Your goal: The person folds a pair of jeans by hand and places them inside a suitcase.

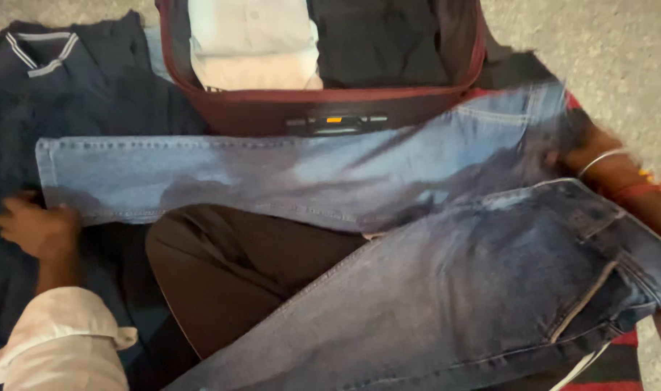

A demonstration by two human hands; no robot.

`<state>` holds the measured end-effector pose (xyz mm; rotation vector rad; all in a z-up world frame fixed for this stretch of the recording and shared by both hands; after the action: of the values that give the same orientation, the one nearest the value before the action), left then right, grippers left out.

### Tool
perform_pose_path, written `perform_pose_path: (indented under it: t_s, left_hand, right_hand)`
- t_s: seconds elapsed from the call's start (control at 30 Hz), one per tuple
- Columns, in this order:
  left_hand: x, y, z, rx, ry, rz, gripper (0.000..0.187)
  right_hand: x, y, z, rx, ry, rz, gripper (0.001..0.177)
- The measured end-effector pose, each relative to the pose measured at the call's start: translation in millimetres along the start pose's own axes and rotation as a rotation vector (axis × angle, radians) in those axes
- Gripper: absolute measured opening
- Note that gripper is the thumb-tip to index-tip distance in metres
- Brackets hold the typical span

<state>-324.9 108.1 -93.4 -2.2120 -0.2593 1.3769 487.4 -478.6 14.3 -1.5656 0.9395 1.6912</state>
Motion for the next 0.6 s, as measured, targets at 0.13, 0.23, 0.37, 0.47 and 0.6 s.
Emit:
perform_pose_path:
  t_s: [0.13, 0.23, 0.37, 0.47, 0.6]
  left_hand:
    - [-23.1, -2.4, -89.3, 0.068, -0.118, -0.017, 0.061]
    - [-38.0, -9.5, -166.9, 0.455, 0.213, 0.239, 0.051]
    - [-21.5, 36.2, -287.9, 0.658, 0.551, 0.786, 0.052]
    - [-1.6, 100.5, -381.8, 0.576, 0.297, 1.192, 0.070]
    - [12.1, 156.1, -451.3, 0.529, 0.184, 1.241, 0.089]
  right_hand:
    - [44.6, -18.8, -30.8, -0.319, 0.473, 0.397, 0.084]
    - [11.3, -38.7, 2.6, -0.483, 0.564, 0.419, 0.097]
    - [-101.3, -5.9, 141.1, -0.590, 0.509, 0.490, 0.093]
    - [-134.4, 42.2, 245.8, -0.519, 0.686, 0.608, 0.085]
    - [-76.5, 86.1, 307.2, -0.385, 0.591, 0.556, 0.082]
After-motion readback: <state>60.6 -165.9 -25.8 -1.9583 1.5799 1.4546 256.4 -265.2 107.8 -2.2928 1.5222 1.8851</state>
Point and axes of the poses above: each hand's wrist, its own y-axis away from the middle knuckle, its own x-axis out of the palm, z = x × y, the point moved 1 cm from there along -y, towards the middle knuckle, and after that the axes turned 9 degrees about y, right-handed, at the moved point
